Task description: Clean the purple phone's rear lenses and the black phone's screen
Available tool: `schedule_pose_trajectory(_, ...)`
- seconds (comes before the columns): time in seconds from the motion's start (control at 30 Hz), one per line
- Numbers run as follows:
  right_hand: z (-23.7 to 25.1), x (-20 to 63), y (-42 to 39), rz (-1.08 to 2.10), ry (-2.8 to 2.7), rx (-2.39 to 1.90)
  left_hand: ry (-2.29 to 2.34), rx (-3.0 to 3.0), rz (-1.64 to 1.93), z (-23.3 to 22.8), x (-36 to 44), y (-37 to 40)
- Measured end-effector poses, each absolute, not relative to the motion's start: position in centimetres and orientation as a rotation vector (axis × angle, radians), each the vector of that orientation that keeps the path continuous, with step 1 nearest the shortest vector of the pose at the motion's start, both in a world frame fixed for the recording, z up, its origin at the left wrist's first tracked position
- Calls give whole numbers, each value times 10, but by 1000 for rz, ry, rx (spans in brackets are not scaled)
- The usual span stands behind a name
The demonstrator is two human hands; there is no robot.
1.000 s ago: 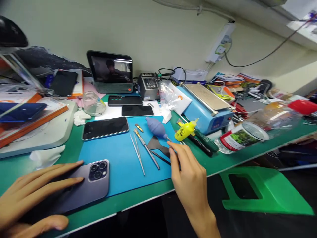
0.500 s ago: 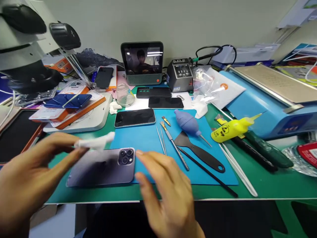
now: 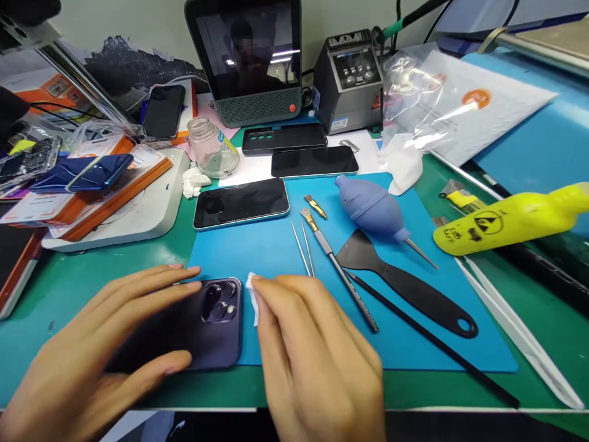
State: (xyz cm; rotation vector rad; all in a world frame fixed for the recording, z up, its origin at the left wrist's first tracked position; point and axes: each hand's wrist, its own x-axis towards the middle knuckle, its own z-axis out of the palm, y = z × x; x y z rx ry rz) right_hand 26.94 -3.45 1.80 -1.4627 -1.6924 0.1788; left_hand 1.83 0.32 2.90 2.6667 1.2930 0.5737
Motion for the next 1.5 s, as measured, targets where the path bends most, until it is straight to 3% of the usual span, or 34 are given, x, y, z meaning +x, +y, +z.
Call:
schedule_pose_trajectory(0.57, 21, 260, -7, 529, -1867, -1454, 1124, 2738, 540, 13, 15, 10)
schedule_pose_trajectory(1.13, 34, 272, 11, 431, -2171, -1385, 1057, 2712, 809, 4, 16, 12)
schedule_pose_trajectory(1.5, 59, 273, 50, 752, -2547, -1294, 992, 2739, 862, 7, 12, 20)
